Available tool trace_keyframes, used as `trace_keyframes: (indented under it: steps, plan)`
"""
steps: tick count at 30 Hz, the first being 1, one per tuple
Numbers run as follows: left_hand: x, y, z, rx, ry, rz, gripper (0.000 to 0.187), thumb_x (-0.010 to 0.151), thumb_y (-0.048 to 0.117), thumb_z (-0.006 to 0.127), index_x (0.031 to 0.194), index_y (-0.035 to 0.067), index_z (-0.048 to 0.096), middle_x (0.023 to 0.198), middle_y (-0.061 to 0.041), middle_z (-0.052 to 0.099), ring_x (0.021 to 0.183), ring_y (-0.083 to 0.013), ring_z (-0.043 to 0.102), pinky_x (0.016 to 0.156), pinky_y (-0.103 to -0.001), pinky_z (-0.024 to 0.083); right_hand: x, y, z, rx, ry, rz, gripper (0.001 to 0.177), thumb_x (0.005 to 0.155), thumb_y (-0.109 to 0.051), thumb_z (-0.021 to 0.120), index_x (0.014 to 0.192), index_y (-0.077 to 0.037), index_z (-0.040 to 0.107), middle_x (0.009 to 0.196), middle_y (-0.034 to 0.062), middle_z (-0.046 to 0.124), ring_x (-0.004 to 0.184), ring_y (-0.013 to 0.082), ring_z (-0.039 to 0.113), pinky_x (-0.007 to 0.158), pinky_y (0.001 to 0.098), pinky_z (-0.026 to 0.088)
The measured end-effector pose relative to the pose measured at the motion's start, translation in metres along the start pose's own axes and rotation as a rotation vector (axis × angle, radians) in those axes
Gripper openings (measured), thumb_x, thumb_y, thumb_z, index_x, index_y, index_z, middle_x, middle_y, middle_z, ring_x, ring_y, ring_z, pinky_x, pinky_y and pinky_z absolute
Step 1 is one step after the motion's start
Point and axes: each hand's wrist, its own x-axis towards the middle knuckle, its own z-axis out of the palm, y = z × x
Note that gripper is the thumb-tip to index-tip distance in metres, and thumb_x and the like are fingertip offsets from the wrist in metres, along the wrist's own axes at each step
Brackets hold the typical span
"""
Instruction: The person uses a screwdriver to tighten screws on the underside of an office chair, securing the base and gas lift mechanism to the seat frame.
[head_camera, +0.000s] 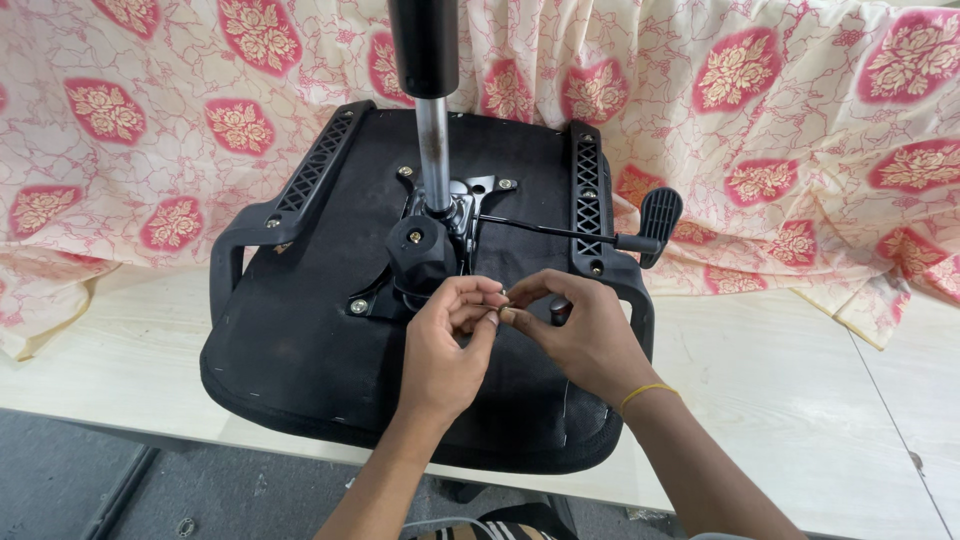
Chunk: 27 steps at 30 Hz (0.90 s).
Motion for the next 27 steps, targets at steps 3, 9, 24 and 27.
trace_keyframes:
  steps: [3,9,24,27]
  plan:
    - [0.002,-0.005,-0.001,-0.091,-0.031,-0.059,0.029,0.088,-0.005,0.062,0.115,0.005,0.064,0.105,-0.007,0.074,0.095,-0.0111,0.074,0.081,-0.023,0.057,-0.001,-0.001,0.0,-0.021,0.016,-0.009,0.023,0.08,-0.027,0.082,0.097,-0.011,0.08,0.089,0.0001,0.082,0.081,0.0127,0.073,0.075,0.0301,0.053]
    - [0.011,-0.009,-0.004,-0.07,-0.04,-0.129,0.029,0.085,-0.007,0.062,0.112,0.002,0.06,0.104,-0.008,0.074,0.09,-0.0137,0.074,0.072,-0.026,0.056,0.003,-0.002,0.007,-0.033,0.065,-0.014,0.017,0.08,-0.024,0.082,0.087,-0.009,0.079,0.083,0.0024,0.081,0.073,0.0162,0.07,0.071,0.0329,0.053]
    - [0.004,-0.011,0.004,0.443,-0.05,0.085,0.013,0.083,0.001,0.075,0.092,0.007,0.069,0.091,-0.004,0.075,0.084,-0.0152,0.076,0.076,-0.028,0.062,0.008,0.021,0.006,-0.098,-0.076,0.146,0.021,0.084,-0.014,0.069,0.102,-0.01,0.08,0.096,0.0091,0.081,0.09,0.0213,0.077,0.087,0.0329,0.057]
    - [-0.002,-0.017,0.01,0.549,-0.048,0.241,0.016,0.082,0.003,0.078,0.095,0.007,0.069,0.094,-0.004,0.076,0.089,-0.0201,0.074,0.074,-0.031,0.059,0.01,0.031,0.011,-0.131,-0.073,0.218,0.026,0.085,-0.016,0.068,0.107,-0.006,0.076,0.101,0.0128,0.079,0.096,0.0233,0.075,0.089,0.0335,0.056]
